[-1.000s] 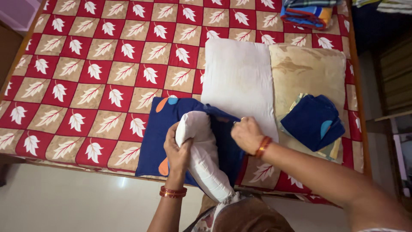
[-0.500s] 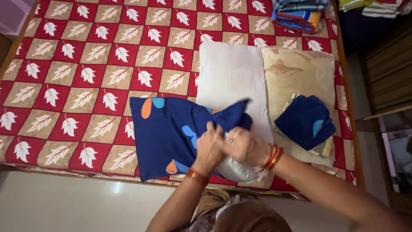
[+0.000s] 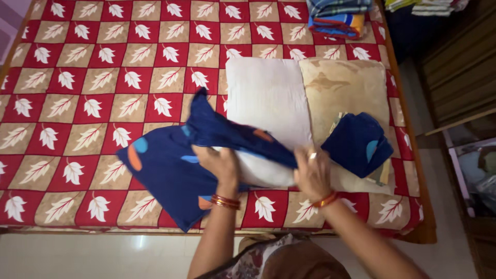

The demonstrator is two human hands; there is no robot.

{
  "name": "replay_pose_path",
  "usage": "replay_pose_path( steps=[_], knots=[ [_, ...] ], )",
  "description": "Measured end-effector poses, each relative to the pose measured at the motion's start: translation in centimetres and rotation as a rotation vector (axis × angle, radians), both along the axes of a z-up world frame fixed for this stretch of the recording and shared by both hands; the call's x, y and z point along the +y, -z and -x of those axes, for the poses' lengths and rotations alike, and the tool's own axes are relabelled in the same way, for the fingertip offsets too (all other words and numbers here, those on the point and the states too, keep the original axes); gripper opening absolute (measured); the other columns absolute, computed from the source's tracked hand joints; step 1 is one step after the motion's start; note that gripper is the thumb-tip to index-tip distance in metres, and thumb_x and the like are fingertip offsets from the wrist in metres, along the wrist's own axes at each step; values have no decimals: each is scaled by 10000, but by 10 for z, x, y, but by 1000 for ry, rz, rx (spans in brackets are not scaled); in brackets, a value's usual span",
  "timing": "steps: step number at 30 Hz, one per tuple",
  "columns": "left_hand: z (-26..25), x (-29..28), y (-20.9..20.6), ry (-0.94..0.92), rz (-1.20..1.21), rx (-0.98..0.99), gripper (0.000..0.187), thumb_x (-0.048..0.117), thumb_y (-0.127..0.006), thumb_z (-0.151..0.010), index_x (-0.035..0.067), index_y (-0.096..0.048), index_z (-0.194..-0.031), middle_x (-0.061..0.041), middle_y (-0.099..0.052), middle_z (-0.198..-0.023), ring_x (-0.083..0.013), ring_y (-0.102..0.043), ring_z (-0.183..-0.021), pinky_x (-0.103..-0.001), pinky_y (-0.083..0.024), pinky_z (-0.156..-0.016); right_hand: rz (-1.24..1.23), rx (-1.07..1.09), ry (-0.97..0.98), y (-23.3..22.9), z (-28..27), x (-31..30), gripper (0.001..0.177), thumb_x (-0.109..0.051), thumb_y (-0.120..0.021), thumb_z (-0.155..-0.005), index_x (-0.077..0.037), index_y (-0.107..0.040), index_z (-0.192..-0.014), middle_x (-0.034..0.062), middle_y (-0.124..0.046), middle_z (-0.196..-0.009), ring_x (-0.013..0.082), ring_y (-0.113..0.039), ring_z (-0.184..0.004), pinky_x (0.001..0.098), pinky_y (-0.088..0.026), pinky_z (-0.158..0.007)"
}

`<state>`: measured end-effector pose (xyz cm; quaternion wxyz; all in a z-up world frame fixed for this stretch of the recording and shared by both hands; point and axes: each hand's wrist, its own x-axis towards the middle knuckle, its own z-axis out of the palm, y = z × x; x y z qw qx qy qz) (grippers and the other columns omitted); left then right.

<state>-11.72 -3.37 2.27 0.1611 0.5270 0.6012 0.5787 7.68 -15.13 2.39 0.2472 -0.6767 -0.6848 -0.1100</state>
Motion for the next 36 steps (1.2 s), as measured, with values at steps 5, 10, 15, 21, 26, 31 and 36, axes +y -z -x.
replay_pose_path(
  steps=[5, 10, 15, 21, 26, 31, 36],
  knots=[
    [12, 37, 25, -249, -267, -123, 259, -5, -523, -968, -142, -604, -1172, -239, -596, -1189, -344, -580, -1105, -441, -436, -1053, -3, 203, -32, 16, 24, -20, 403, -3, -750, -684, -57, -647, -1070, 147, -642, -1080, 380, -645, -900, 496, -520, -800],
    [32, 106, 40, -341, -95, -627, 190, 57, -559, -1055, -100, -663, -1040, -213, -658, -1042, -243, -597, -881, -366, -518, -830, -104, 262, -185, -16, 43, -18, 357, 95, -721, -650, -34, -637, -973, 127, -652, -972, 351, -669, -831, 450, -545, -729],
    [19, 89, 76, 158, 158, -611, 562, -15, -583, -863, 4, -339, -1369, -205, -611, -1231, -272, -596, -919, -399, -535, -814, -204, 413, -100, -20, 42, 3, 273, 68, -719, -691, -42, -606, -913, 127, -642, -933, 346, -658, -829, 435, -534, -722],
    [-14, -57, 72, 828, -187, 116, 398, 93, -702, -897, 26, -617, -1281, -198, -587, -1329, -382, -545, -1324, -488, -432, -1177, -177, 568, 126, 35, 20, 23, 200, 66, -665, -748, -28, -601, -913, 144, -621, -901, 359, -634, -801, 443, -515, -688],
    [-45, -73, 83, 1058, -145, 497, 491, 23, -662, -738, 45, -665, -1228, -272, -550, -1424, -458, -415, -1430, -588, -291, -1173, -185, 460, 174, 66, 3, 11, 194, 20, -682, -719, -47, -591, -877, 143, -624, -893, 379, -634, -826, 466, -516, -697],
    [-86, -59, 154, 1126, -26, 618, 544, 149, -717, -826, -76, -569, -1299, -290, -548, -1352, -427, -440, -1381, -607, -277, -1182, 6, 376, 269, 66, -6, 0, 114, -36, -688, -762, -55, -608, -841, 155, -614, -892, 386, -625, -776, 500, -504, -665],
    [-110, -55, 248, 1264, 490, 32, 322, 202, -671, -939, -13, -666, -1178, -168, -730, -1152, -315, -696, -1111, -398, -531, -926, 134, 309, 46, 56, 19, 1, 98, -37, -671, -788, -55, -614, -866, 149, -614, -903, 367, -628, -834, 486, -517, -749]
  ],
)
